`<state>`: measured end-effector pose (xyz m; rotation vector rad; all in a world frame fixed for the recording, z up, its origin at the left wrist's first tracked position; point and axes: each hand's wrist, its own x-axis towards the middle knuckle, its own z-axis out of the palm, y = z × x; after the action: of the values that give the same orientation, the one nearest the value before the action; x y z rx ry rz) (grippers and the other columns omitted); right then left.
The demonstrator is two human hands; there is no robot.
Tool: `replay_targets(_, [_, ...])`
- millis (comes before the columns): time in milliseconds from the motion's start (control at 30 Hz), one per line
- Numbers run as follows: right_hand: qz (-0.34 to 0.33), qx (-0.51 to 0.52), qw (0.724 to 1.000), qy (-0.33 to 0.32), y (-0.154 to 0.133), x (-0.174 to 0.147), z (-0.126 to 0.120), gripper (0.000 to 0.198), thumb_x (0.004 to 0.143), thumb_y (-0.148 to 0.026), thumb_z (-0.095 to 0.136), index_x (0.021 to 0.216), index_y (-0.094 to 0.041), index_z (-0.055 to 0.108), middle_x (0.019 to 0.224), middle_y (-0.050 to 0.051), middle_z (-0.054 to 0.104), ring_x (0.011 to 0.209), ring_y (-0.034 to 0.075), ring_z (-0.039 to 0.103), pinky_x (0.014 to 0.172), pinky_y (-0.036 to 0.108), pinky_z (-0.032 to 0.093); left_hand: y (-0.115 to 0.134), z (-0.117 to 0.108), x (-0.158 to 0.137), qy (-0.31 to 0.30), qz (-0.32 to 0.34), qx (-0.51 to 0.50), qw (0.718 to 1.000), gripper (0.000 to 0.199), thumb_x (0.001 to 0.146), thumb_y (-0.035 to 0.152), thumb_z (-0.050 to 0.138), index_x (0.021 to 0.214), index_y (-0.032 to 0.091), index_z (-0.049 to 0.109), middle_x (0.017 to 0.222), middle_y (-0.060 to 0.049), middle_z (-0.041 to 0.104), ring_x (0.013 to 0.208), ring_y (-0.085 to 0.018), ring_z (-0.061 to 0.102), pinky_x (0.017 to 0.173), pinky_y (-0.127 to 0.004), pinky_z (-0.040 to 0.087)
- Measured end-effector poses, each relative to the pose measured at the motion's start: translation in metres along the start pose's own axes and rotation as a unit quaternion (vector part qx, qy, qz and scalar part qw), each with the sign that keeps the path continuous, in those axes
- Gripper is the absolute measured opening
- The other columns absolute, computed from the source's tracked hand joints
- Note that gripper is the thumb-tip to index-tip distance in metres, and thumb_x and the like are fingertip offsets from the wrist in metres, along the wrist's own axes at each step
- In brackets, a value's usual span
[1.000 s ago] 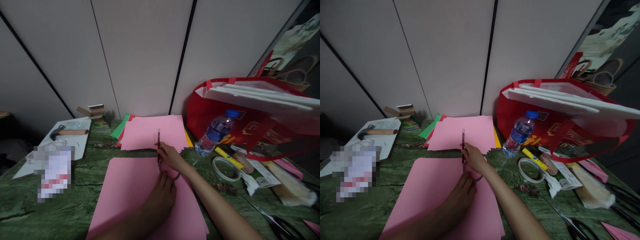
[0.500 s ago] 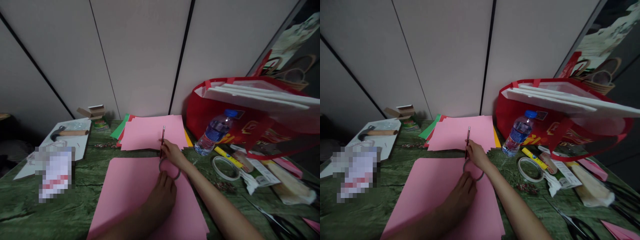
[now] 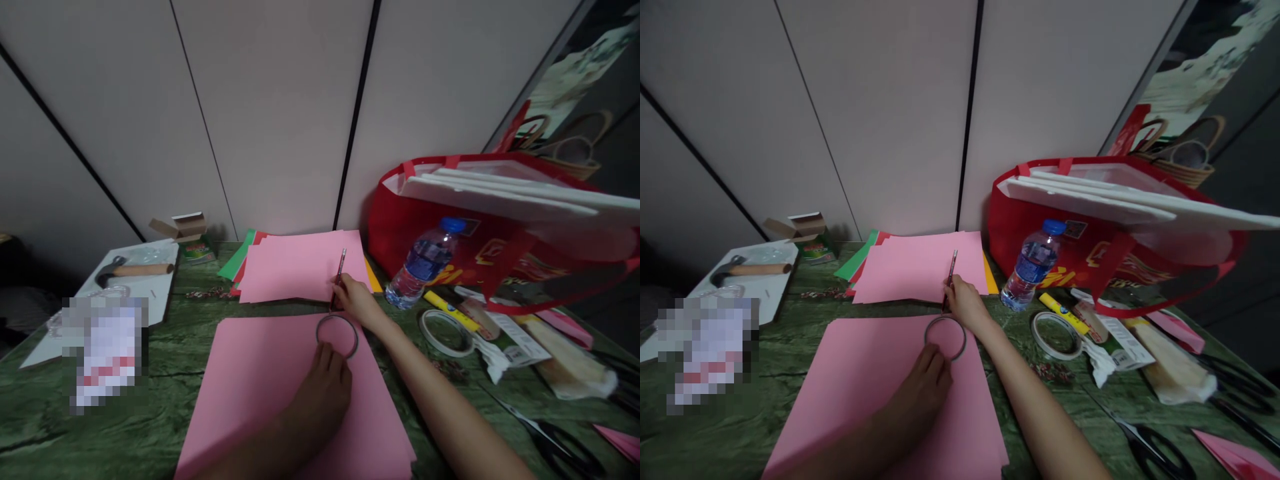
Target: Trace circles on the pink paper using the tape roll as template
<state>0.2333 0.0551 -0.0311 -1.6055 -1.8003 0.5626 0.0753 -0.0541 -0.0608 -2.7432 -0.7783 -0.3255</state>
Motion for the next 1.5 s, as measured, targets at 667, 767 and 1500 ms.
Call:
replay_targets(667, [0.041, 0.166, 0.979, 0.11, 0.032, -0.063, -0.018, 0.023, 0.085, -0.044, 0.046, 0.087, -0.021, 0.048, 0.079, 0.007, 0.065, 0.067, 0.022, 0.067, 0.066, 0.037, 0.055, -0.009, -0.012, 0.007, -0.086, 0.012, -0.038, 0.995, 0.026, 0.076, 0.007, 0.048, 0.098, 0.001, 0.061, 0.091, -0.017, 0.06, 0.09, -0.029, 0.053, 0.093, -0.047, 0.038])
replay_targets(767, [0.04, 0.151, 0.98, 0.126, 0.025, -0.075, -0.018, 0.023, 0.085, -0.043, 0.046, 0.088, -0.021, 0.05, 0.078, 0.006, 0.065, 0.069, 0.023, 0.067, 0.068, 0.038, 0.054, -0.012, -0.017, 0.009, -0.11, 0.018, -0.055, 0.992, 0.024, 0.075, 0.006, 0.049, 0.096, 0.001, 0.061, 0.089, -0.016, 0.06, 0.088, -0.028, 0.052, 0.091, -0.045, 0.038])
replay_targets(1500, [-0.097, 0.055, 0.989, 0.099, 0.01, -0.111, -0.006, 0.021, 0.095, -0.028, 0.033, 0.1, -0.021, 0.052, 0.095, 0.007, 0.062, 0.093, 0.019, 0.06, 0.083, 0.031, 0.046, -0.033, -0.018, 0.01, -0.054, -0.108, -0.22, 0.968, 0.033, 0.072, -0.001, 0.046, 0.093, 0.018, 0.064, 0.129, -0.01, 0.043, 0.113, -0.028, 0.04, 0.091, -0.044, 0.044])
